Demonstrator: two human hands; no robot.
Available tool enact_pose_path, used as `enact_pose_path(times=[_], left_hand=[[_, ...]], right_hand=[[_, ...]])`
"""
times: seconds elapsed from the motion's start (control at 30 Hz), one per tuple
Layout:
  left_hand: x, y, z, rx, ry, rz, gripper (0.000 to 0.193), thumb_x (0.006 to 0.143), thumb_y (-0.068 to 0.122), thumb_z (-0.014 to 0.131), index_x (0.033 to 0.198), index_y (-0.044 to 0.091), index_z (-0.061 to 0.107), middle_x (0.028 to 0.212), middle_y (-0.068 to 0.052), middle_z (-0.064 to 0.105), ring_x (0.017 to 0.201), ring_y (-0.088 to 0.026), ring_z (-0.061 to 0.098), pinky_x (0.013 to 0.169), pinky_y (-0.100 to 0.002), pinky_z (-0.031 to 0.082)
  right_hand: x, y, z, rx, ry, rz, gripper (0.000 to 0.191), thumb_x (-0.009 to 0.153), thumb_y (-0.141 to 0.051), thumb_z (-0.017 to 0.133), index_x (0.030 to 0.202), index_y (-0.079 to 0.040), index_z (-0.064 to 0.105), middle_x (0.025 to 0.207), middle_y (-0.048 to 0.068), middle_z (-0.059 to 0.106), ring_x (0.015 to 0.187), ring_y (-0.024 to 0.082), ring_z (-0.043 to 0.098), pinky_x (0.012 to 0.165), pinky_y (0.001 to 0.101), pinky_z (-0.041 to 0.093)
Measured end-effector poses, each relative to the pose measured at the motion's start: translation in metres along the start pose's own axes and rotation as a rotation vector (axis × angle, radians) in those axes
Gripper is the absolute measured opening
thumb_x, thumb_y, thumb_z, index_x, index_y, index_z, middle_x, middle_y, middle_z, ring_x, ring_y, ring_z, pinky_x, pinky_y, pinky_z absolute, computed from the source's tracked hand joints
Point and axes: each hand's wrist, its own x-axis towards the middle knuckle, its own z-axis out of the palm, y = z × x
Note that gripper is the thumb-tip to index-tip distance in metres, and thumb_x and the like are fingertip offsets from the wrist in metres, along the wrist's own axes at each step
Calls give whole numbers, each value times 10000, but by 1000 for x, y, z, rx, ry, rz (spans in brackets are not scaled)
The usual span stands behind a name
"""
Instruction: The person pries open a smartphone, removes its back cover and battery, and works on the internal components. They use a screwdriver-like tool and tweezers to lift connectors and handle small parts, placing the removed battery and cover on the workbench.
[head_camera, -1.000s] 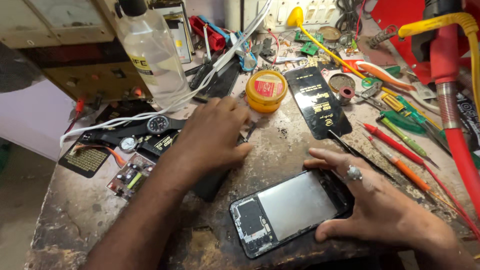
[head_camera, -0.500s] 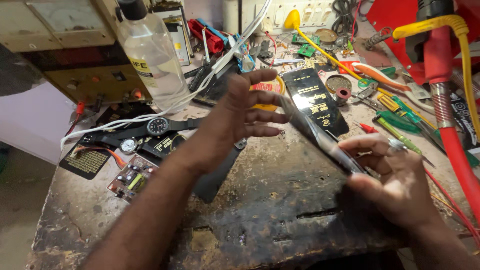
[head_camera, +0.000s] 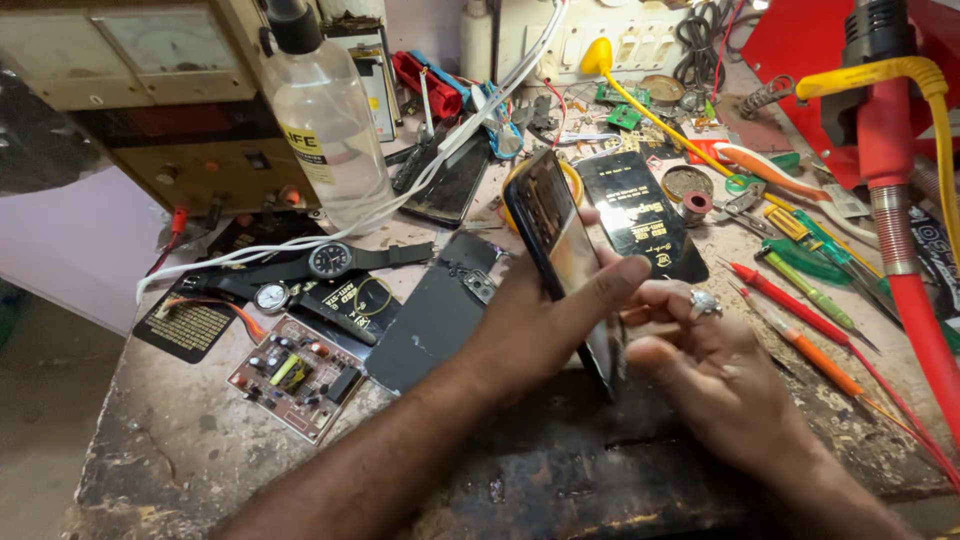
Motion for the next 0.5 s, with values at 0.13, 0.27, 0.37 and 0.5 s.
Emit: enact_pose_path(times=[0.13, 0.27, 0.37, 0.5], left_hand=[[-5, 19, -8, 330, 90, 263, 851, 846, 408, 816, 1467, 22, 381, 1062, -77, 609, 984, -170, 648, 847, -342, 562], [-6, 30, -24, 907, 142, 692, 907, 741, 224, 841, 1508, 93, 373, 1207, -114, 573, 1159, -297, 599, 1022, -434, 491], [-4, 25, -27, 1198, 103, 861, 912, 769, 170, 858, 1548, 210, 385, 1312, -119, 526, 1271, -320, 528, 1160, -515, 384], [-4, 13, -26, 1436, 8, 828, 855, 926, 123, 874, 1590, 317, 370, 1388, -77, 498, 1399, -282, 480, 1280, -555, 289]], right_hand=[[8, -15, -22, 20, 94, -49, 473, 1075, -353, 473, 1243, 65, 619, 1063, 121, 690, 927, 172, 648, 826, 321, 528], [10, -38, -47, 228, 65, -155, 634, 1118, -527, 320, 1288, 21, 590, 1096, 140, 717, 978, 221, 736, 889, 363, 596], [11, -44, -47, 365, -32, -101, 513, 1090, -337, 566, 1352, 95, 653, 1024, 154, 729, 950, 187, 706, 835, 326, 584], [9, -34, -27, -37, -59, 28, 524, 862, -83, 803, 1354, 19, 655, 977, 133, 773, 814, 148, 715, 647, 298, 597]])
